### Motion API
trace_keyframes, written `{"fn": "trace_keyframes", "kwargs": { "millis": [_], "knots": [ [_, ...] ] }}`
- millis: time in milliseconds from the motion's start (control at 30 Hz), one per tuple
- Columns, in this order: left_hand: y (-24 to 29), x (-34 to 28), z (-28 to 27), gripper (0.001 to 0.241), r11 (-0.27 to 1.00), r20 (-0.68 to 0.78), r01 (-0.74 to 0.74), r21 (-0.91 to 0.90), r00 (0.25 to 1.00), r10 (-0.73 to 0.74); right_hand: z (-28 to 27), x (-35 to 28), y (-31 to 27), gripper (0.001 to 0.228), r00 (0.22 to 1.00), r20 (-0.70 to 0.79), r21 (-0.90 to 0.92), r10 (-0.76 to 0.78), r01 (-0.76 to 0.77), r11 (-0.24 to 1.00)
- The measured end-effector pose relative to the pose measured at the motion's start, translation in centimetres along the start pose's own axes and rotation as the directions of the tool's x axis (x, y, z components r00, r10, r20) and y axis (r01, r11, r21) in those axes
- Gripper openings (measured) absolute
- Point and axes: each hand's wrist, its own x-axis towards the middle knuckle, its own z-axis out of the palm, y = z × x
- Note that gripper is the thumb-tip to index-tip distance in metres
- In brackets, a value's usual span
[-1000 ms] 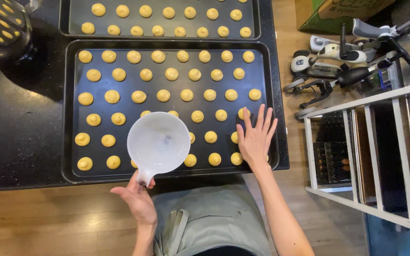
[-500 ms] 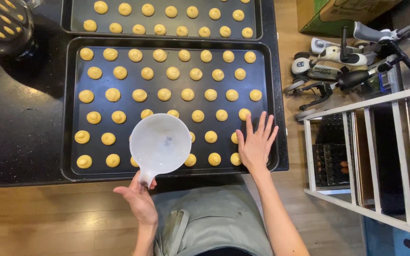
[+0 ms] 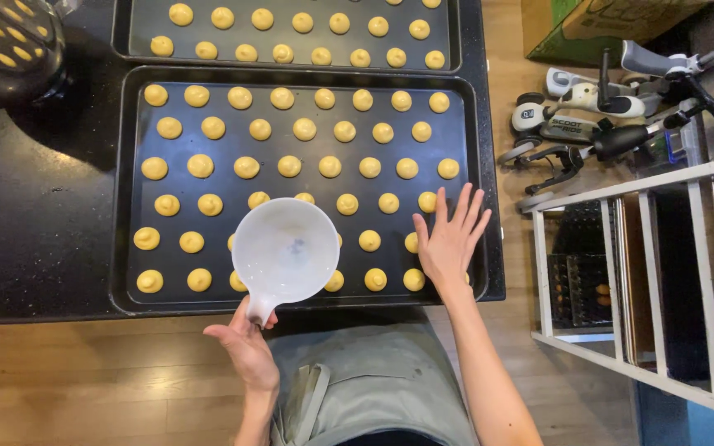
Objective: Smoothing the tops of piped cream puff batter on baking trays using wet fingers.
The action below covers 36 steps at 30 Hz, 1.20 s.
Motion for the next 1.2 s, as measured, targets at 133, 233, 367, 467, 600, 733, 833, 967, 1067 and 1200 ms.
{"fn": "trace_keyframes", "kwargs": {
  "millis": [133, 233, 367, 467, 600, 733, 833, 967, 1067, 1200],
  "knots": [
    [-0.2, 0.2, 0.3, 0.109, 1.0, 0.008, -0.008, 0.007, 1.0, 0.008, 0.1, 0.3, 0.5, 0.06, 1.0, 0.029, -0.023, 0.0, 0.0, 1.0],
    [0.3, 0.3, 0.3, 0.11, 1.0, 0.003, -0.014, 0.021, 1.0, 0.014, 0.6, 0.3, 0.4, 0.059, 1.0, 0.013, -0.02, -0.012, 0.013, 1.0],
    [0.5, 0.4, 0.4, 0.112, 1.0, 0.014, -0.015, 0.02, 1.0, 0.015, 0.1, 0.2, 0.1, 0.057, 0.999, 0.034, -0.02, -0.017, 0.017, 1.0],
    [0.1, 0.4, 0.2, 0.112, 1.0, 0.026, -0.011, 0.023, 1.0, 0.01, -0.3, 0.1, -0.2, 0.06, 1.0, -0.01, 0.023, -0.022, 0.023, 0.999],
    [0.3, 0.2, 0.2, 0.111, 0.999, 0.034, -0.021, 0.037, 0.999, 0.02, -5.8, -0.4, -4.5, 0.062, 0.993, -0.114, 0.315, 0.022, 0.015, 0.949],
    [1.1, -0.2, 0.9, 0.106, 0.992, 0.046, -0.052, 0.117, 0.998, 0.047, -11.0, -1.4, -10.8, 0.072, 0.954, -0.204, 0.749, -0.218, 0.296, 0.593],
    [1.5, -0.7, 1.6, 0.103, 0.981, 0.072, -0.097, 0.166, 0.994, 0.087, -12.1, -1.2, -13.1, 0.075, 0.834, -0.005, 0.462, -0.552, 0.492, 0.738],
    [0.2, -1.1, 1.0, 0.102, 0.993, 0.099, -0.083, 0.089, 0.992, 0.074, -13.3, -0.3, -14.2, 0.06, 0.621, 0.475, 0.05, -0.624, 0.688, 0.724],
    [1.2, -1.5, 0.9, 0.104, 1.0, 0.082, -0.023, 0.01, 0.996, 0.022, -11.7, -0.7, -10.3, 0.072, 0.795, -0.128, 0.469, -0.593, 0.575, 0.67],
    [0.4, -1.5, -0.7, 0.108, 0.999, 0.001, -0.03, -0.014, 1.0, 0.03, -7.6, 0.7, -6.4, 0.047, 0.983, -0.043, 0.367, -0.18, 0.183, 0.912]
  ]
}}
